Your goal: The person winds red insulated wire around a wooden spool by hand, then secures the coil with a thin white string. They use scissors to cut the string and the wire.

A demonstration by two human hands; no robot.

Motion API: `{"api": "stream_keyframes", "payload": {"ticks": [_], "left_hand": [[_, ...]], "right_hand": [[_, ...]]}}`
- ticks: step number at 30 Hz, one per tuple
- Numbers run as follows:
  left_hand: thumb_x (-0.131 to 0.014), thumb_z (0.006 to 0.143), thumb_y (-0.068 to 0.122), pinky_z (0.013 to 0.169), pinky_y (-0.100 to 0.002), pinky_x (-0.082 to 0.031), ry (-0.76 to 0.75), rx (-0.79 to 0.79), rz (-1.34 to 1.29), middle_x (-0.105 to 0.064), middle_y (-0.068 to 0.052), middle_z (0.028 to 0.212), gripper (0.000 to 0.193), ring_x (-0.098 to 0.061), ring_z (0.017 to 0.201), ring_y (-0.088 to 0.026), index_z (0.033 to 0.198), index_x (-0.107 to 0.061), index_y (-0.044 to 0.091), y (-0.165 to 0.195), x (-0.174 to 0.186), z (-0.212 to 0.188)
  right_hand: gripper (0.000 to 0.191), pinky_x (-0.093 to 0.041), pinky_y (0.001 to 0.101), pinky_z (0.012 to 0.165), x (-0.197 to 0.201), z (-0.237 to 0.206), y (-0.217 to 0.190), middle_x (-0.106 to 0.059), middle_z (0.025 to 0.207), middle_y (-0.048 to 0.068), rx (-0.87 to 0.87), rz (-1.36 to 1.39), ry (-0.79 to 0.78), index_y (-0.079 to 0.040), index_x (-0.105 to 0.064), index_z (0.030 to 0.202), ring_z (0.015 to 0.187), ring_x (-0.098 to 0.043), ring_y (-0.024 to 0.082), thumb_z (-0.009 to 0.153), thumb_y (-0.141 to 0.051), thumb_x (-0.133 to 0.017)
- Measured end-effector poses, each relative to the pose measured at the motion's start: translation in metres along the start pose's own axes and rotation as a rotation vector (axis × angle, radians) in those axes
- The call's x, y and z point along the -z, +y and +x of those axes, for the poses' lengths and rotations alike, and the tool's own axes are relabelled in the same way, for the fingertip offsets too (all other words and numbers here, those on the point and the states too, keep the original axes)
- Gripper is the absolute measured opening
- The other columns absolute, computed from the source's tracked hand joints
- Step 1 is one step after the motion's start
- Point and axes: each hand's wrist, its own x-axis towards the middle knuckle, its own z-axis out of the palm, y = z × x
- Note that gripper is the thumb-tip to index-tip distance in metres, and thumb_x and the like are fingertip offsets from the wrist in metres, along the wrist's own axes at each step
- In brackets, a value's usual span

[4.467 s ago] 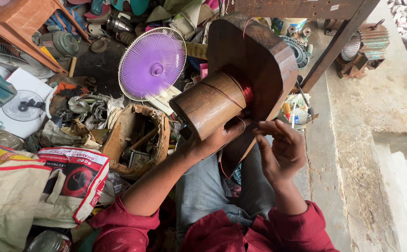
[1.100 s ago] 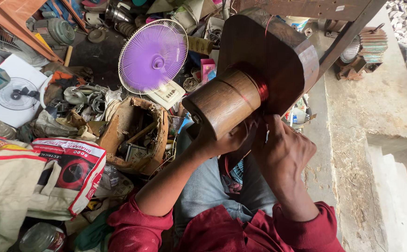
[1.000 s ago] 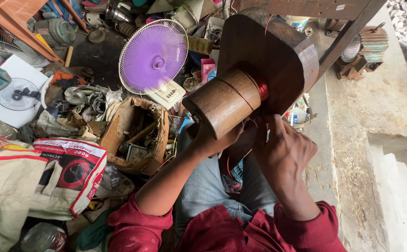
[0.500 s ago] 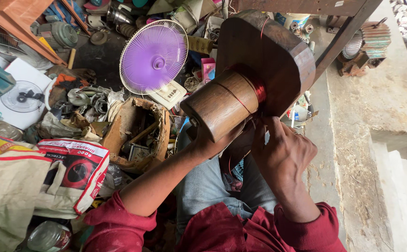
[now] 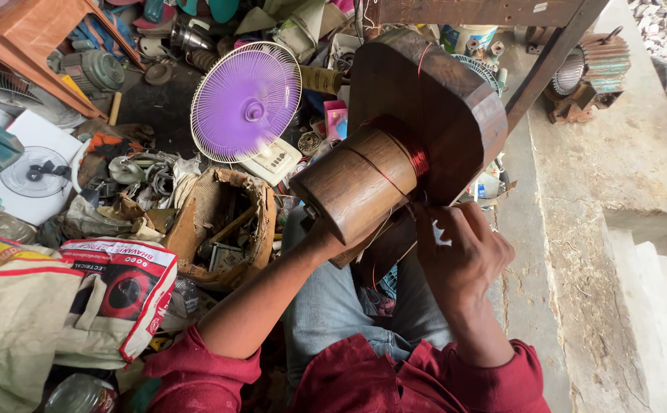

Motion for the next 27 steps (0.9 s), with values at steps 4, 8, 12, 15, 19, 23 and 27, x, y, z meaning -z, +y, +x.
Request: {"api": "stream_keyframes", "payload": {"ticks": [4,8,12,15,19,23,27], "left_hand": [[-0.07,0.098,0.012,0.095,-0.036,-0.057,-0.001,0.0,-0.017,-0.066,-0.009,0.13,0.036,-0.067,0.117,-0.022,0.133,-0.062,0.007,0.003,0.0,-0.002],[-0.068,0.1,0.011,0.098,-0.035,-0.057,-0.017,0.002,-0.026,-0.065,-0.009,0.134,0.037,-0.066,0.121,-0.021,0.136,-0.061,0.007,0.008,0.002,-0.005],[-0.065,0.101,0.01,0.101,-0.034,-0.057,-0.025,0.001,-0.046,-0.064,-0.009,0.138,0.039,-0.065,0.125,-0.02,0.139,-0.059,0.007,0.014,0.003,-0.004],[-0.063,0.102,0.01,0.104,-0.033,-0.057,-0.017,0.065,-0.161,-0.063,-0.009,0.141,0.04,-0.064,0.127,-0.019,0.141,-0.058,0.007,0.02,0.004,-0.004],[-0.061,0.107,0.012,0.11,-0.032,-0.055,0.026,0.026,-0.194,-0.063,-0.006,0.145,0.038,-0.063,0.133,-0.017,0.144,-0.057,0.011,0.023,0.009,-0.002],[-0.061,0.107,0.016,0.114,-0.033,-0.052,0.028,0.0,-0.083,-0.062,-0.004,0.146,0.039,-0.06,0.137,-0.016,0.145,-0.057,0.013,0.025,0.011,-0.003],[-0.057,0.103,0.023,0.11,-0.038,-0.048,-0.02,-0.08,0.397,-0.059,-0.01,0.145,0.042,-0.057,0.134,-0.022,0.143,-0.058,0.008,0.029,0.008,-0.001]], "right_hand": [[0.022,-0.044,0.027,0.056,-0.006,-0.004,0.004,-0.065,0.084,0.003,-0.012,0.196,0.089,-0.009,-0.068,0.09,0.065,-0.063,0.014,0.088,-0.011,-0.09],[0.034,-0.047,0.0268,0.063,-0.021,-0.008,0.012,-0.064,0.086,0.01,-0.013,0.355,0.197,-0.003,-0.058,0.093,0.071,-0.062,0.016,0.084,0.0,-0.091],[0.036,-0.046,0.0234,0.066,-0.036,-0.014,0.024,-0.061,0.092,0.011,-0.003,0.556,0.237,-0.001,-0.055,0.101,0.079,-0.059,0.015,0.087,0.006,-0.087],[0.032,-0.046,0.0215,0.067,-0.041,-0.02,0.029,-0.058,0.101,0.009,-0.086,0.724,0.199,-0.002,-0.054,0.105,0.077,-0.057,0.011,0.093,0.006,-0.083],[0.036,-0.043,0.0211,0.065,-0.043,-0.023,0.025,-0.054,0.103,0.007,-0.106,0.713,0.209,-0.003,-0.05,0.11,0.074,-0.051,0.009,0.094,0.007,-0.081],[0.045,-0.039,0.0186,0.059,-0.043,-0.016,0.016,-0.048,0.11,0.007,-0.177,0.734,0.238,-0.006,-0.046,0.116,0.071,-0.046,0.005,0.092,0.006,-0.083],[0.056,-0.045,0.0205,0.067,-0.038,-0.009,0.012,-0.046,0.128,0.01,-0.135,0.642,0.276,-0.006,-0.042,0.129,0.089,-0.052,0.01,0.091,0.003,-0.083]]}}
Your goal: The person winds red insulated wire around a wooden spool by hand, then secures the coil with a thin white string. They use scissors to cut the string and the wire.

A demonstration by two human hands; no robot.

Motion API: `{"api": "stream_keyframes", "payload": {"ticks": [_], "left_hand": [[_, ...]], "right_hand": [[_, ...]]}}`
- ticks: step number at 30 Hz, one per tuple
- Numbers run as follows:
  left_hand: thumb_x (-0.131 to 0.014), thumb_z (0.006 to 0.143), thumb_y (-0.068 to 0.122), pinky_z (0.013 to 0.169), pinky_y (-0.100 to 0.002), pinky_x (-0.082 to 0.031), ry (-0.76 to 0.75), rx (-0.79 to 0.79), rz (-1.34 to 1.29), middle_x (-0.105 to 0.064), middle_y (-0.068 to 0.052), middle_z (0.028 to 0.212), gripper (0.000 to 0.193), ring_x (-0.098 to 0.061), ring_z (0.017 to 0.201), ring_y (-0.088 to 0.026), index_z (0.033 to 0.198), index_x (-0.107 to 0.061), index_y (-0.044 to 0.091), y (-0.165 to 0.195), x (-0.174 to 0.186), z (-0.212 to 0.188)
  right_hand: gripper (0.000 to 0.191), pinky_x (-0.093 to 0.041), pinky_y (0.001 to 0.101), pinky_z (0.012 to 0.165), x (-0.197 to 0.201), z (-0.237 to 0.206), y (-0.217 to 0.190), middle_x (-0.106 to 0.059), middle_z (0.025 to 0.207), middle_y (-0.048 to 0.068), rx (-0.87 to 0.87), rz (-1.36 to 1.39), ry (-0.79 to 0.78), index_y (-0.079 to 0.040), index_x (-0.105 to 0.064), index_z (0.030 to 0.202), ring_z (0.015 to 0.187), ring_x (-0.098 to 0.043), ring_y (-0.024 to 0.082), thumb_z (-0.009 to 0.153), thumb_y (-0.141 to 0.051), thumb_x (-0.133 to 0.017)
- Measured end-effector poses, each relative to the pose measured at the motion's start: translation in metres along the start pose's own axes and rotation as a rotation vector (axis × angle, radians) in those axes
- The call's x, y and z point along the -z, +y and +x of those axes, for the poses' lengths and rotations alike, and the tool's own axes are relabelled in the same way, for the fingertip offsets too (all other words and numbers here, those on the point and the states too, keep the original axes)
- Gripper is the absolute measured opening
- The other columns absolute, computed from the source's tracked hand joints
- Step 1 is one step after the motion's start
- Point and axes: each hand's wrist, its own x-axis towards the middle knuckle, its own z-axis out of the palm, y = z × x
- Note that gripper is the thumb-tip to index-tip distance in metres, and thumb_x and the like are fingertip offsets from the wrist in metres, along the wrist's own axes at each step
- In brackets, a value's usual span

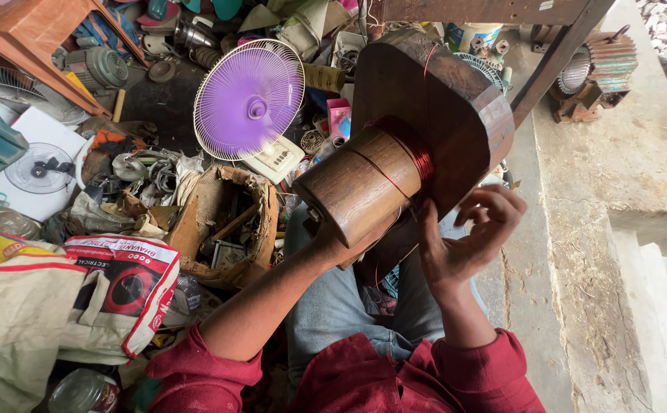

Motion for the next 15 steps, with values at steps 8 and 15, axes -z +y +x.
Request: {"api": "stream_keyframes", "payload": {"ticks": [8,15], "left_hand": [[-0.058,0.11,0.029,0.099,-0.039,-0.053,0.004,-0.126,0.586,-0.067,-0.007,0.128,0.03,-0.064,0.119,-0.023,0.13,-0.067,0.009,0.009,0.024,0.014],[-0.066,0.094,0.028,0.095,-0.038,-0.055,0.062,-0.193,0.38,-0.069,0.003,0.117,0.022,-0.067,0.111,-0.016,0.113,-0.072,0.018,0.019,0.047,0.035]], "right_hand": [[0.068,-0.052,0.0334,0.105,0.002,-0.007,0.01,-0.055,0.131,0.013,-0.035,-0.004,-0.074,-0.003,-0.033,0.143,0.118,-0.063,0.022,0.098,0.001,-0.083],[0.064,-0.054,0.0297,0.091,0.008,-0.001,0.01,-0.058,0.117,0.013,-0.082,0.0,-0.084,-0.002,-0.041,0.137,0.102,-0.063,0.018,0.091,0.0,-0.086]]}}
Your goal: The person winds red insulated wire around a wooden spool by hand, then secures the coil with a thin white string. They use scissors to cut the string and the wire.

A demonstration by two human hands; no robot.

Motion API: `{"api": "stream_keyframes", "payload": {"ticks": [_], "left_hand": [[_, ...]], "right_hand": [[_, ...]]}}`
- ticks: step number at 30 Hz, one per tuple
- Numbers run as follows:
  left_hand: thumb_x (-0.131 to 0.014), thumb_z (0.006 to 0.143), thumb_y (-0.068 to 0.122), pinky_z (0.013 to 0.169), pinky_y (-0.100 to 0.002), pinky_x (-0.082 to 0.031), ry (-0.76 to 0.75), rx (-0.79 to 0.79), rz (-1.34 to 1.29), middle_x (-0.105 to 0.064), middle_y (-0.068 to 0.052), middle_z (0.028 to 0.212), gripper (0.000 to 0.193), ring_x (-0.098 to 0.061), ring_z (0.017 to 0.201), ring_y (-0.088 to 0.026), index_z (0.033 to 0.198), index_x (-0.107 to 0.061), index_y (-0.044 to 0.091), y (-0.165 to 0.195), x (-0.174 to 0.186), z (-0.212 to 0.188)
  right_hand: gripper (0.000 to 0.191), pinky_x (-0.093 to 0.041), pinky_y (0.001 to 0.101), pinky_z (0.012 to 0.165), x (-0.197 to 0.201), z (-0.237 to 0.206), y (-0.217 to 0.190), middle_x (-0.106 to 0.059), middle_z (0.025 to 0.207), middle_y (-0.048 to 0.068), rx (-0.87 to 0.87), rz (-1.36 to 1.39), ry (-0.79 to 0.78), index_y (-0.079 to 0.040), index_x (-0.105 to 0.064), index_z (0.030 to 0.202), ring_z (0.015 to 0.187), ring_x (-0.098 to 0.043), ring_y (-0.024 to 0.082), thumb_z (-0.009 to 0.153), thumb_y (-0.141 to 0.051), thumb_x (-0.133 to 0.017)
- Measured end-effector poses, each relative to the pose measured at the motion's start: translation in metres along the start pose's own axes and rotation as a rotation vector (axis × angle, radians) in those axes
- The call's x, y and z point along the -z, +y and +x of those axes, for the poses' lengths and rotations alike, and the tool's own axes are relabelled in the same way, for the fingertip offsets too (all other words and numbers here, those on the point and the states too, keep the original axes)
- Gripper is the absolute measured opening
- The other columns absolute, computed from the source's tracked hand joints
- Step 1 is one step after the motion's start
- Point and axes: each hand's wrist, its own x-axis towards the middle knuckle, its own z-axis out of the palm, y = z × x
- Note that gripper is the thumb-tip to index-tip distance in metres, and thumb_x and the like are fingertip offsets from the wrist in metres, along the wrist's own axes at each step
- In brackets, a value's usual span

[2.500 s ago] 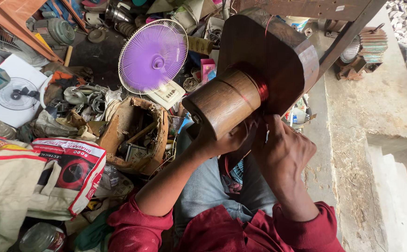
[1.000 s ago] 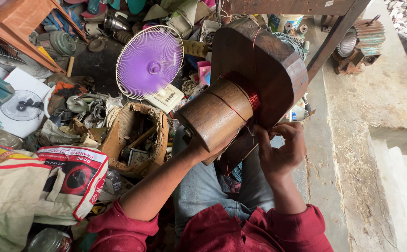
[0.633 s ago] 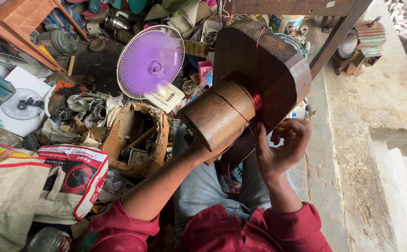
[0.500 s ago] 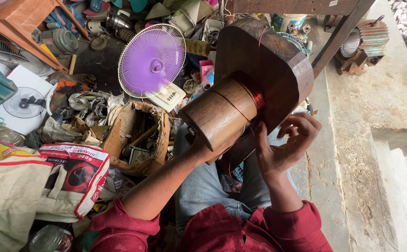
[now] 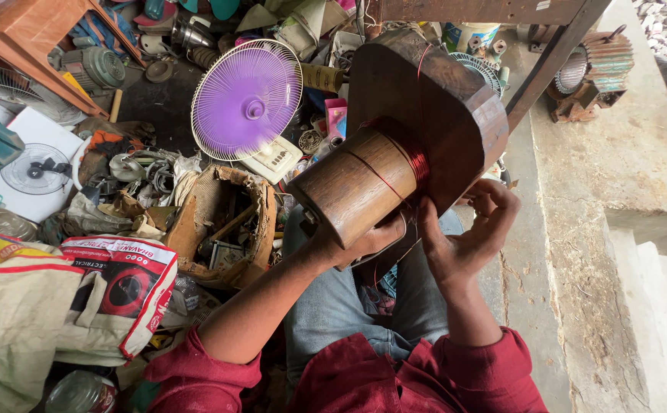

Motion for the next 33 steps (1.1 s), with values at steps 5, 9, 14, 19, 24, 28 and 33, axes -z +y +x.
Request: {"api": "stream_keyframes", "payload": {"ticks": [5,9,14,19,24,28,33], "left_hand": [[-0.075,0.094,0.022,0.085,-0.035,-0.054,0.0,0.212,-0.436,-0.069,0.0,0.105,0.01,-0.067,0.102,-0.016,0.101,-0.078,0.016,-0.004,0.016,0.007],[-0.078,0.095,0.025,0.078,-0.032,-0.057,0.074,0.394,-0.686,-0.071,-0.002,0.101,0.017,-0.07,0.093,-0.016,0.104,-0.075,0.011,-0.002,0.017,0.016],[-0.079,0.096,0.024,0.072,-0.029,-0.059,0.188,0.484,-0.931,-0.073,-0.002,0.099,0.019,-0.074,0.088,-0.015,0.105,-0.074,0.009,0.002,0.013,0.019],[-0.081,0.096,0.024,0.068,-0.029,-0.057,0.212,0.473,-0.876,-0.072,0.0,0.091,0.017,-0.072,0.08,-0.013,0.102,-0.075,0.009,0.002,0.012,0.021],[-0.083,0.093,0.025,0.063,-0.03,-0.055,0.209,0.501,-0.855,-0.069,0.0,0.085,0.02,-0.069,0.074,-0.014,0.096,-0.074,0.008,0.003,0.015,0.023],[-0.083,0.093,0.025,0.063,-0.03,-0.054,0.195,0.51,-0.853,-0.069,0.001,0.084,0.018,-0.069,0.073,-0.014,0.094,-0.075,0.009,0.003,0.015,0.022],[-0.081,0.095,0.023,0.067,-0.032,-0.055,0.227,0.329,-0.653,-0.07,0.0,0.088,0.014,-0.07,0.079,-0.016,0.1,-0.077,0.011,0.001,0.012,0.018]], "right_hand": [[0.06,-0.052,0.0283,0.091,0.001,0.001,0.003,-0.058,0.119,0.012,0.011,0.053,-0.028,-0.001,-0.042,0.138,0.103,-0.062,0.016,0.095,-0.002,-0.083],[0.06,-0.051,0.0255,0.092,0.008,-0.011,0.012,-0.06,0.125,0.011,0.024,0.116,-0.065,-0.002,-0.039,0.146,0.107,-0.062,0.014,0.101,-0.006,-0.077],[0.03,-0.039,0.0189,0.064,0.019,-0.04,0.008,-0.06,0.094,0.004,-0.043,0.055,0.027,-0.003,-0.06,0.119,0.071,-0.053,0.006,0.097,-0.005,-0.081],[0.031,-0.041,0.0236,0.058,0.017,-0.041,0.001,-0.063,0.081,0.005,0.05,-0.117,-0.096,0.0,-0.072,0.113,0.064,-0.054,0.01,0.084,-0.002,-0.085],[0.023,-0.044,0.0249,0.059,0.009,-0.029,-0.005,-0.069,0.088,0.008,0.166,-0.169,-0.034,-0.004,-0.075,0.105,0.066,-0.057,0.011,0.086,0.003,-0.084],[0.028,-0.042,0.025,0.056,0.007,-0.027,-0.01,-0.068,0.084,0.009,0.176,-0.16,-0.053,-0.002,-0.075,0.106,0.062,-0.055,0.01,0.08,0.001,-0.087],[0.02,-0.041,0.0229,0.056,0.005,-0.031,-0.01,-0.071,0.088,0.01,0.126,-0.195,0.011,-0.004,-0.074,0.104,0.065,-0.058,0.009,0.088,0.004,-0.083]]}}
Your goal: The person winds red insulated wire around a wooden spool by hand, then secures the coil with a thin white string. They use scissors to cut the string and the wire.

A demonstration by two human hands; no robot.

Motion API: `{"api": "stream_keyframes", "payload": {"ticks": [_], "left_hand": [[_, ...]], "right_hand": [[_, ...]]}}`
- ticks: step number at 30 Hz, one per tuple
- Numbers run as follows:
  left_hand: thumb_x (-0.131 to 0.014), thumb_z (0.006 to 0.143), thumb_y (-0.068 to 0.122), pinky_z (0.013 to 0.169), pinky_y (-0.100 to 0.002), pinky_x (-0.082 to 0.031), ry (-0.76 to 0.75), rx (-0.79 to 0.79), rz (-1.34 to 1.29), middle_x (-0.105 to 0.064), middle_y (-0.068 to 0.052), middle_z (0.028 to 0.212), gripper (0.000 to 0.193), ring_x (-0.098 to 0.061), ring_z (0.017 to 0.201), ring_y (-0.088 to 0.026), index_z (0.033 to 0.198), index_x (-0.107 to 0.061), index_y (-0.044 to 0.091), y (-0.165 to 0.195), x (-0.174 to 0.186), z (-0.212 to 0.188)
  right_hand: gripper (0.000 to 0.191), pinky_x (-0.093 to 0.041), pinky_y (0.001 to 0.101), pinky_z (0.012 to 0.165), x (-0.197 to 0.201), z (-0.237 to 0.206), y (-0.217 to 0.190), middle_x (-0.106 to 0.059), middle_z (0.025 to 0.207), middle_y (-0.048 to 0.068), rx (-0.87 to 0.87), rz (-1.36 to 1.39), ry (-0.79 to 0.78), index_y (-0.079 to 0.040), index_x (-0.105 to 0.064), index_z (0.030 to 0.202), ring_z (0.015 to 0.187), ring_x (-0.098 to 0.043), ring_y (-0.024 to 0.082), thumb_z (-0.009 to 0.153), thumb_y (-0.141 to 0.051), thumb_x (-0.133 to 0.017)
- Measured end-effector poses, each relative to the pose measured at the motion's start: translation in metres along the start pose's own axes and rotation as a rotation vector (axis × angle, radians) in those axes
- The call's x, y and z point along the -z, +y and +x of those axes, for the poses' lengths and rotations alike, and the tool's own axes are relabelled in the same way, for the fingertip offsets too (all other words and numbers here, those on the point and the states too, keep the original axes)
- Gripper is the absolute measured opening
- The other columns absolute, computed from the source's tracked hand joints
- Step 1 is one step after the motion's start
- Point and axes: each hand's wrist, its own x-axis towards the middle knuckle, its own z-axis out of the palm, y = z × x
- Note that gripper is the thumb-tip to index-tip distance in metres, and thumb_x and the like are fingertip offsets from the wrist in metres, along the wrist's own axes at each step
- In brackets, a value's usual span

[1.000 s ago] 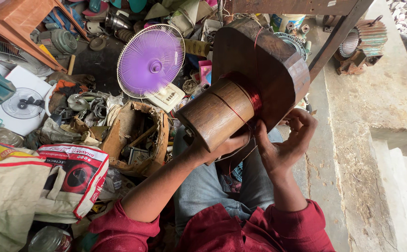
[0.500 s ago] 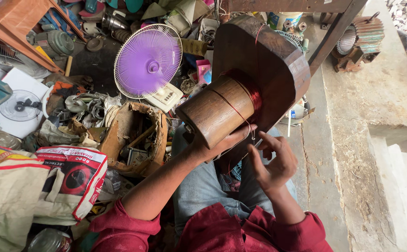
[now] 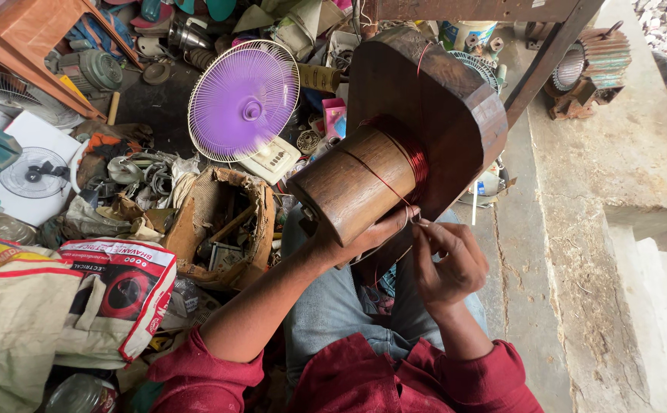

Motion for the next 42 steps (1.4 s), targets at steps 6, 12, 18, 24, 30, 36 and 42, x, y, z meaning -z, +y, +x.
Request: {"api": "stream_keyframes", "payload": {"ticks": [6,12,18,24,30,36,42], "left_hand": [[-0.08,0.096,0.027,0.071,-0.03,-0.056,-0.035,0.093,-0.03,-0.07,0.0,0.092,0.016,-0.071,0.084,-0.015,0.104,-0.074,0.014,-0.004,-0.003,-0.008],[-0.073,0.098,0.028,0.081,-0.033,-0.056,-0.114,-0.17,0.33,-0.07,0.003,0.105,0.015,-0.07,0.096,-0.015,0.112,-0.075,0.023,-0.01,-0.003,-0.019],[-0.074,0.098,0.031,0.077,-0.033,-0.055,-0.126,-0.157,0.374,-0.068,0.002,0.101,0.018,-0.068,0.091,-0.016,0.114,-0.076,0.024,-0.011,-0.006,-0.019],[-0.076,0.1,0.031,0.071,-0.032,-0.055,-0.094,0.075,0.087,-0.067,0.002,0.092,0.018,-0.069,0.084,-0.014,0.101,-0.074,0.013,-0.008,-0.01,-0.017],[-0.07,0.1,0.021,0.082,-0.031,-0.056,-0.13,0.024,0.194,-0.066,-0.003,0.108,0.02,-0.067,0.099,-0.016,0.115,-0.066,0.009,-0.039,-0.021,-0.05],[-0.064,0.099,0.011,0.092,-0.031,-0.057,-0.177,0.398,-0.368,-0.064,-0.007,0.124,0.03,-0.065,0.114,-0.017,0.128,-0.059,0.005,-0.088,-0.056,-0.103],[-0.047,0.111,0.014,0.109,-0.03,-0.052,-0.258,0.57,-1.13,-0.054,-0.01,0.149,0.042,-0.058,0.134,-0.017,0.151,-0.043,0.005,-0.115,-0.078,-0.113]], "right_hand": [[0.011,-0.04,0.0222,0.055,-0.005,-0.001,0.006,-0.065,0.072,0.005,-0.098,-0.027,0.027,-0.005,-0.073,0.096,0.059,-0.056,0.007,0.091,0.001,-0.08],[0.019,-0.041,0.0208,0.058,0.001,-0.009,0.005,-0.067,0.085,0.007,-0.075,0.255,0.009,0.001,-0.071,0.111,0.069,-0.058,0.011,0.092,0.002,-0.069],[0.026,-0.043,0.0232,0.059,-0.001,-0.011,0.002,-0.068,0.08,0.01,0.009,0.106,0.009,0.001,-0.074,0.107,0.067,-0.061,0.012,0.083,0.004,-0.084],[0.014,-0.046,0.0235,0.063,-0.001,-0.004,-0.002,-0.07,0.086,0.01,-0.055,0.16,0.044,0.0,-0.075,0.103,0.075,-0.064,0.013,0.091,0.002,-0.082],[0.007,-0.045,0.0203,0.06,0.006,-0.003,0.01,-0.071,0.091,0.009,-0.05,0.221,0.057,-0.001,-0.074,0.101,0.072,-0.064,0.011,0.096,-0.002,-0.08],[0.006,-0.042,0.0156,0.044,0.012,-0.004,0.026,-0.068,0.082,0.005,-0.165,0.605,0.018,-0.004,-0.073,0.097,0.054,-0.055,0.004,0.098,-0.009,-0.076],[0.009,-0.047,0.0201,0.052,0.009,-0.001,0.014,-0.066,0.101,0.014,-0.203,0.607,0.091,0.0,-0.072,0.108,0.065,-0.06,0.011,0.106,-0.009,-0.071]]}}
